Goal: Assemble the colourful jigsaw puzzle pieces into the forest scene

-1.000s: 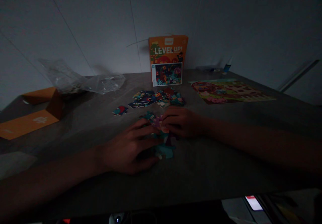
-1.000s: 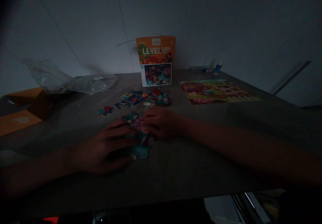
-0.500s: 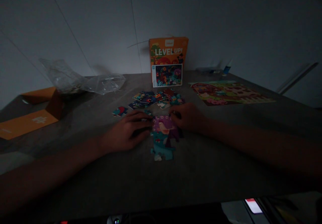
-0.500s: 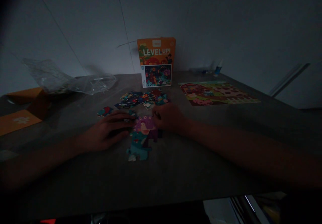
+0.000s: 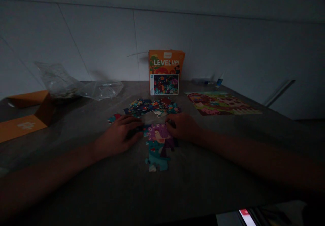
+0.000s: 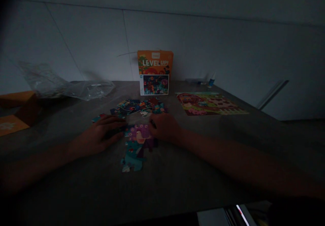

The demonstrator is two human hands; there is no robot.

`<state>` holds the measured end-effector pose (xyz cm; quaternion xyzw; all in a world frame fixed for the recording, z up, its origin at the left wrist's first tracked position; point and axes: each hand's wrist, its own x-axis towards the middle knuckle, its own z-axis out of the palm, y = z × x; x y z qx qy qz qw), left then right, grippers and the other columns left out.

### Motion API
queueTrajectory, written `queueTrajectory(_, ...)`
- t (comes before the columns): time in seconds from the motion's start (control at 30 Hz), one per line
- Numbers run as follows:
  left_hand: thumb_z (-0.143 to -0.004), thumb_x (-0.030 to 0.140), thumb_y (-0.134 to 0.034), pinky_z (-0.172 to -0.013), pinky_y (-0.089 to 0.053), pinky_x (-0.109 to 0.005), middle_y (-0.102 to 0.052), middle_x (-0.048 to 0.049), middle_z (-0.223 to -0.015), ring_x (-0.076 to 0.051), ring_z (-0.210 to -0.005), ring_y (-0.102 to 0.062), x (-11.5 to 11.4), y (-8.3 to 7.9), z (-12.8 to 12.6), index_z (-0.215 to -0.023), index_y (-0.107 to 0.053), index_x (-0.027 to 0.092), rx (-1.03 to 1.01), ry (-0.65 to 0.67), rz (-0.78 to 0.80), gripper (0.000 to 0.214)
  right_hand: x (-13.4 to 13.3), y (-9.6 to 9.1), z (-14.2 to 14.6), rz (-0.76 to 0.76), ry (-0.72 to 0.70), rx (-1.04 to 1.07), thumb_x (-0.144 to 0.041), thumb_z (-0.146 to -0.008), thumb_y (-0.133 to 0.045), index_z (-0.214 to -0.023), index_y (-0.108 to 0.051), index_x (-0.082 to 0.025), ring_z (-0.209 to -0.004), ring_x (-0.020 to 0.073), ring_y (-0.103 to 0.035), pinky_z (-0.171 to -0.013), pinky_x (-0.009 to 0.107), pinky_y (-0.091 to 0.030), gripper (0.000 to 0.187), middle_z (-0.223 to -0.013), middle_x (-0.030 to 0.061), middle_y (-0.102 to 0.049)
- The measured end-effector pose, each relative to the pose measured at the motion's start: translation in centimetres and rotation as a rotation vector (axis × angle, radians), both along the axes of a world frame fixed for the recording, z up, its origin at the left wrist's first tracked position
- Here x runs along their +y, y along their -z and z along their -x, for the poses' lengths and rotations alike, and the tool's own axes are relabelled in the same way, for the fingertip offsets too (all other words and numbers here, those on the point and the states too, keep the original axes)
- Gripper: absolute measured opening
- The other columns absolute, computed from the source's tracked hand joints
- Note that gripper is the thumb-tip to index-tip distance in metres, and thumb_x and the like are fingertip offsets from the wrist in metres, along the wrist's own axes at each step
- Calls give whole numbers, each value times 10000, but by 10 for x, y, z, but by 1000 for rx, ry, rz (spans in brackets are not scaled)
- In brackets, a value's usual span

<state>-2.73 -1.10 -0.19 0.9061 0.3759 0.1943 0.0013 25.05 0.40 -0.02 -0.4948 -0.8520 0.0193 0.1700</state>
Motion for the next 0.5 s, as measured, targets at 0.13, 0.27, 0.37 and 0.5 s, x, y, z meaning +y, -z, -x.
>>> queueTrajectory(0.13, -986, 399, -568, -1121, -492, -541, -689, -116, -1328, -322, -1310, -576, -2, -1, 1, -1310, -685, 193, 5, 90, 20, 401, 2, 3, -2, 22, -48, 82, -198, -862, -622, -935, -746, -154, -679, 158, -659, -631, 250, -395, 151, -766, 51, -744)
queueTrajectory(0.27, -1000, 348, -556, -1118, -487, -549, -695, -95, -1319, -313, -1315, -570, -2, -2, 0, -1282, -703, 227, -16, 115, 57, 341, 3, 4, -4, 22, -92, 122, -186, -846, -628, -921, -745, -149, -642, 146, -634, -613, 246, -378, 144, -736, 41, -729)
queueTrajectory(0.37, -1000, 324, -554, -1118, -482, -533, -713, -90, -1277, -295, -1263, -603, 0, -3, -1, -1249, -719, 228, -40, 121, 57, 313, 4, 5, -5, 19, -103, 139, -191, -849, -625, -915, -748, -153, -633, 140, -619, -610, 247, -368, 144, -721, 33, -719)
queueTrajectory(0.5, -996, 274, -534, -1110, -478, -532, -720, -93, -1254, -286, -1228, -619, 1, -6, 0, -1226, -726, 217, -40, 128, 50, 305, 5, 7, -6, -2, -122, 136, -189, -840, -634, -923, -752, -154, -651, 140, -618, -615, 243, -369, 148, -730, 33, -719)
